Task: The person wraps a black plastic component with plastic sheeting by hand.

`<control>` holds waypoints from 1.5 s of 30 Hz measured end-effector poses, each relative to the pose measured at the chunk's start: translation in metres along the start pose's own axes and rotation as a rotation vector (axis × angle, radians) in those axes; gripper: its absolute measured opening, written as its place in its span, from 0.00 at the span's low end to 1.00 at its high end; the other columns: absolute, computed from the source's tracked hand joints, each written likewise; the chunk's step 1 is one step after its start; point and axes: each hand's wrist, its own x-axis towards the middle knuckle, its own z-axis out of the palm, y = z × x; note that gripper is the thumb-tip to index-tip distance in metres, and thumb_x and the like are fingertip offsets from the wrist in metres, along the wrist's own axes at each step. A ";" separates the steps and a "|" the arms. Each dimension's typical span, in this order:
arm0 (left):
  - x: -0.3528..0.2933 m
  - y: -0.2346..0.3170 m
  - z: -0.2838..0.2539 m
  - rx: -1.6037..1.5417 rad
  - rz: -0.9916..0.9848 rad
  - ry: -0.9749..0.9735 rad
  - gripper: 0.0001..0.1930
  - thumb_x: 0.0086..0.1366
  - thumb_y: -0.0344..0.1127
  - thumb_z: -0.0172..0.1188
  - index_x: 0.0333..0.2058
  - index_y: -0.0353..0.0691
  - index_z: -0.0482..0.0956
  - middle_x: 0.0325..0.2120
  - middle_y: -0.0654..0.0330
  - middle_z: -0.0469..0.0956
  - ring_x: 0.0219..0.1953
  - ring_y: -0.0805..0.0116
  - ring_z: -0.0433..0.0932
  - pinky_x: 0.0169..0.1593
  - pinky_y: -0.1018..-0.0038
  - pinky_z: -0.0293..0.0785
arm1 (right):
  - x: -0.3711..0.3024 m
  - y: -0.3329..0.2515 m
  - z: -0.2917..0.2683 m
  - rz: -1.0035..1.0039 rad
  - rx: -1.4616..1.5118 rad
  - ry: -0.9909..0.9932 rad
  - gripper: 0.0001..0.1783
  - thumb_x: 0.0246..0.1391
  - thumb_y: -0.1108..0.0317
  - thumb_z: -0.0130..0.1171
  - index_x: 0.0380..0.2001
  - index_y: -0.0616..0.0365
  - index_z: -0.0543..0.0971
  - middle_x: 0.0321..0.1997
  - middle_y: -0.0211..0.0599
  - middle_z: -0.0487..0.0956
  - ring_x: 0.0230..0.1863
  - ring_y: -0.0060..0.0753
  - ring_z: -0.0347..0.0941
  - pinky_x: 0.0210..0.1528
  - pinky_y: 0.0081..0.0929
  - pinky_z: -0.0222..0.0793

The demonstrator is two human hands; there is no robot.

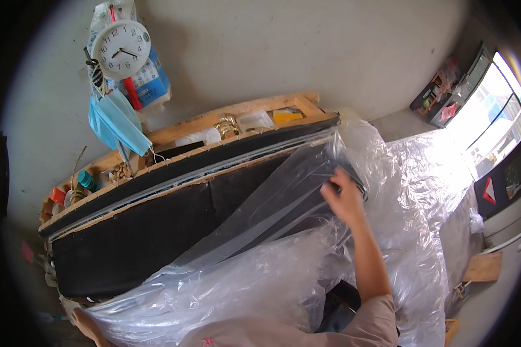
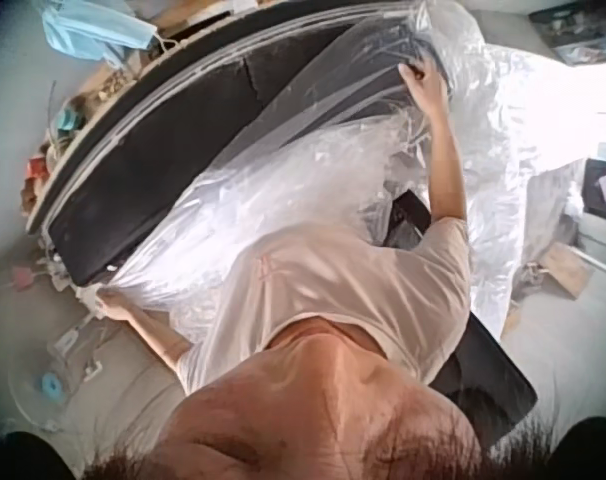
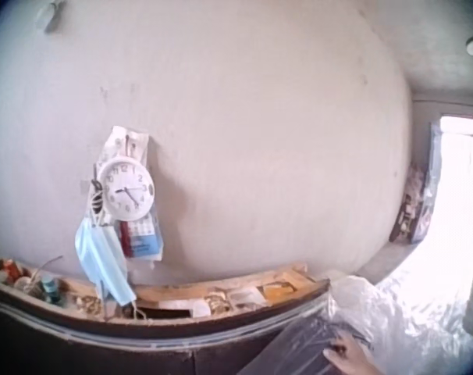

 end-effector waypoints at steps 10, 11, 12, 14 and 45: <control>0.072 0.141 0.019 -0.489 -0.006 0.251 0.16 0.64 0.46 0.46 0.35 0.36 0.70 0.31 0.46 0.74 0.39 0.45 0.72 0.36 0.61 0.69 | 0.071 0.163 0.047 0.329 -0.631 0.125 0.27 0.58 0.50 0.32 0.51 0.54 0.67 0.54 0.44 0.68 0.57 0.48 0.60 0.59 0.45 0.51; 0.062 0.149 -0.007 -0.366 -0.044 0.277 0.18 0.62 0.47 0.48 0.29 0.35 0.69 0.29 0.45 0.73 0.34 0.43 0.73 0.33 0.59 0.68 | 0.059 0.067 0.035 0.445 -0.588 0.368 0.20 0.58 0.60 0.38 0.51 0.54 0.68 0.54 0.42 0.68 0.57 0.46 0.60 0.59 0.40 0.52; 0.067 0.155 -0.007 -0.527 -0.029 0.298 0.20 0.62 0.48 0.50 0.25 0.34 0.70 0.25 0.45 0.72 0.28 0.45 0.73 0.29 0.61 0.67 | 0.058 0.060 0.006 0.122 -0.402 0.479 0.18 0.56 0.68 0.44 0.50 0.54 0.69 0.54 0.39 0.68 0.57 0.44 0.60 0.59 0.36 0.52; 0.077 0.129 0.002 -0.599 -0.060 0.299 0.19 0.62 0.46 0.50 0.23 0.33 0.69 0.17 0.48 0.69 0.18 0.57 0.63 0.25 0.66 0.64 | 0.045 -0.108 -0.011 -0.210 0.422 0.265 0.14 0.56 0.69 0.46 0.44 0.60 0.73 0.47 0.39 0.73 0.49 0.34 0.68 0.53 0.25 0.59; 0.092 0.092 0.036 -0.557 0.103 0.196 0.18 0.66 0.47 0.40 0.33 0.36 0.70 0.26 0.41 0.71 0.32 0.38 0.68 0.30 0.57 0.64 | -0.136 -0.046 -0.114 0.077 0.187 0.894 0.11 0.45 0.72 0.54 0.36 0.55 0.75 0.39 0.36 0.75 0.42 0.30 0.69 0.42 0.27 0.64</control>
